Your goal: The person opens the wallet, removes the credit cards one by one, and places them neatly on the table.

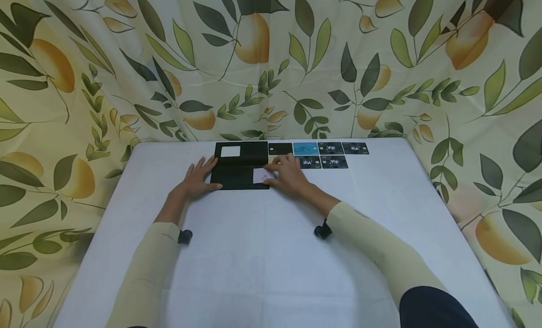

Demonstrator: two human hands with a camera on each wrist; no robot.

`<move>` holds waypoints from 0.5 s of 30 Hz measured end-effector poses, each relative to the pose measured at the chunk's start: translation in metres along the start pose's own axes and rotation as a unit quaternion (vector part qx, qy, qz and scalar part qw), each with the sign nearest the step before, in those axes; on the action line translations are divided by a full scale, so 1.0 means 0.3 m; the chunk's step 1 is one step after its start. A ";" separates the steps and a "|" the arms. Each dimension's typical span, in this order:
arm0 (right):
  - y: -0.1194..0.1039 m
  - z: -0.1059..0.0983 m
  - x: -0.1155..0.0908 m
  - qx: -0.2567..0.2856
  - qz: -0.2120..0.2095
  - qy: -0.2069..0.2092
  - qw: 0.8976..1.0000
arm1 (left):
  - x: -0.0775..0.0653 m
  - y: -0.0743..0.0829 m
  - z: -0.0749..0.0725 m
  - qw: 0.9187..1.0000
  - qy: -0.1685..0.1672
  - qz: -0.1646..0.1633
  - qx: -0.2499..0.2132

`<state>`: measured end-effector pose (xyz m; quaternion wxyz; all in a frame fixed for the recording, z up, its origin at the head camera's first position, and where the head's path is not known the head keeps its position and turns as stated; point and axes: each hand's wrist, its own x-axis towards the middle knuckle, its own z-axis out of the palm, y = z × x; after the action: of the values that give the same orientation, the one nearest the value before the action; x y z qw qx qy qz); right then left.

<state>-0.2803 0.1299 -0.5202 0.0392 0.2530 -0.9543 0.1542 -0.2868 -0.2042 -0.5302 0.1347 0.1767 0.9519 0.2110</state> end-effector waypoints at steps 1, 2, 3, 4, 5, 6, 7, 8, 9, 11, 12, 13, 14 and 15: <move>0.005 -0.001 -0.003 -0.001 0.001 -0.001 1.000 | -0.001 0.001 0.000 1.000 0.000 0.000 0.000; 0.009 -0.002 -0.006 0.001 0.002 -0.001 1.000 | -0.001 0.002 0.000 1.000 -0.001 0.000 0.001; 0.013 -0.004 -0.008 0.003 0.002 -0.002 1.000 | -0.001 0.002 0.000 1.000 -0.001 -0.002 0.001; 0.017 -0.006 -0.011 0.002 0.002 -0.003 1.000 | -0.001 0.003 0.001 1.000 -0.001 -0.003 0.001; 0.021 -0.009 -0.014 0.001 0.002 -0.004 1.000 | -0.001 0.003 0.001 1.000 -0.002 -0.004 0.001; 0.024 -0.012 -0.016 0.002 0.002 -0.006 1.000 | 0.000 0.003 0.001 1.000 -0.002 -0.005 0.001; 0.026 -0.015 -0.019 0.003 0.001 -0.008 1.000 | 0.000 0.003 0.001 1.000 -0.002 -0.005 0.001; 0.029 -0.018 -0.021 0.004 0.001 -0.010 1.000 | 0.000 0.004 0.000 1.000 -0.002 -0.006 0.001; 0.032 -0.021 -0.024 0.004 0.001 -0.012 1.000 | 0.001 0.004 0.001 1.000 -0.002 -0.006 0.001; 0.040 -0.028 -0.030 0.006 0.001 -0.014 1.000 | 0.000 0.005 0.000 1.000 -0.003 -0.007 0.001; 0.045 -0.030 -0.034 0.008 0.001 -0.014 1.000 | -0.001 0.005 -0.001 1.000 -0.003 -0.007 0.000; 0.050 -0.032 -0.037 0.008 0.001 -0.014 1.000 | -0.001 0.005 -0.001 1.000 -0.004 -0.007 0.000; 0.057 -0.033 -0.040 0.007 0.002 -0.014 1.000 | -0.002 0.005 -0.001 1.000 -0.004 -0.007 -0.001; 0.064 -0.034 -0.043 0.007 0.002 -0.013 1.000 | -0.002 0.004 -0.001 1.000 -0.004 -0.006 0.000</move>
<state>-0.2785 0.1549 -0.5179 0.0244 0.2529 -0.9543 0.1572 -0.2859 -0.2035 -0.5294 0.1402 0.1714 0.9524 0.2097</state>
